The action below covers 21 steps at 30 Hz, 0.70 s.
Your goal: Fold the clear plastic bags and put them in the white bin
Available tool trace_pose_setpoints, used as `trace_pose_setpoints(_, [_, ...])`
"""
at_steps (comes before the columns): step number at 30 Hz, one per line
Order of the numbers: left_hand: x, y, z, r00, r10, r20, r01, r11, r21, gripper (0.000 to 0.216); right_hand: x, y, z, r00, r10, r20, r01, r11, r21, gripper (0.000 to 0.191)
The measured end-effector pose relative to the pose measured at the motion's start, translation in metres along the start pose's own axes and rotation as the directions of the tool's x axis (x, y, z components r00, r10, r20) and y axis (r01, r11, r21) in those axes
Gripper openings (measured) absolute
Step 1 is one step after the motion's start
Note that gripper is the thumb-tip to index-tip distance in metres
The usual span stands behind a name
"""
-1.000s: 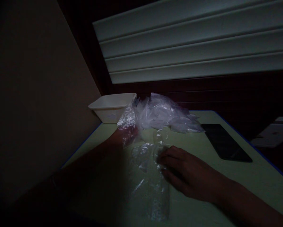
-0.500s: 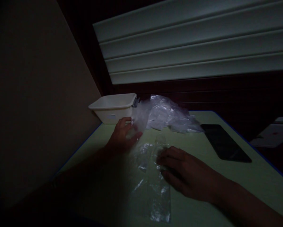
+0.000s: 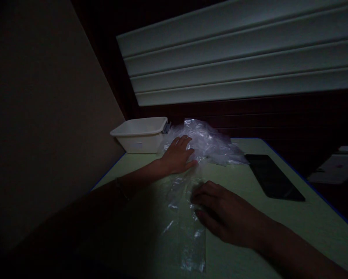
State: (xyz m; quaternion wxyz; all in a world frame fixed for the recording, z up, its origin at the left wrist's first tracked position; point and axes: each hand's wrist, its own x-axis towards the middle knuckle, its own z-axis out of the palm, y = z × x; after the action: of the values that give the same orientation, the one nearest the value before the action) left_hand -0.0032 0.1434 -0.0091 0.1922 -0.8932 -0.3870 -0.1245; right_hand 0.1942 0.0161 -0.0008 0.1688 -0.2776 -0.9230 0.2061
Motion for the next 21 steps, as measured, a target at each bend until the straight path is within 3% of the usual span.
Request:
trace_pose_setpoints(5, [0.019,-0.009,0.011,0.989,0.129,-0.073,-0.118,0.984,0.135,0.053,0.000,0.001,0.000,1.000,0.000,0.003,0.001,1.000,-0.012,0.024])
trace_pose_setpoints(9, [0.030,-0.030,0.004,0.924,0.377,-0.063,-0.361,0.915,0.177,0.045,0.000,0.000,0.000,1.000,0.012,0.009,-0.012,1.000,0.000,0.024])
trace_pose_setpoints(12, [0.033,-0.045,-0.002,0.879,0.477,-0.014,-0.471,0.871,0.137,0.043,0.000,-0.001,0.000,1.000,0.008,0.006,-0.008,1.000,0.007,0.024])
trace_pose_setpoints(15, [0.031,-0.052,-0.006,0.891,0.454,-0.011,-0.454,0.890,0.034,0.053,0.000,0.000,0.001,1.000,0.004,0.013,-0.004,1.000,0.003,0.024])
trace_pose_setpoints(21, [0.020,-0.056,-0.019,0.973,0.228,-0.021,-0.225,0.933,-0.282,0.066,0.001,0.000,0.001,1.000,0.006,0.018,-0.005,1.000,-0.006,0.026])
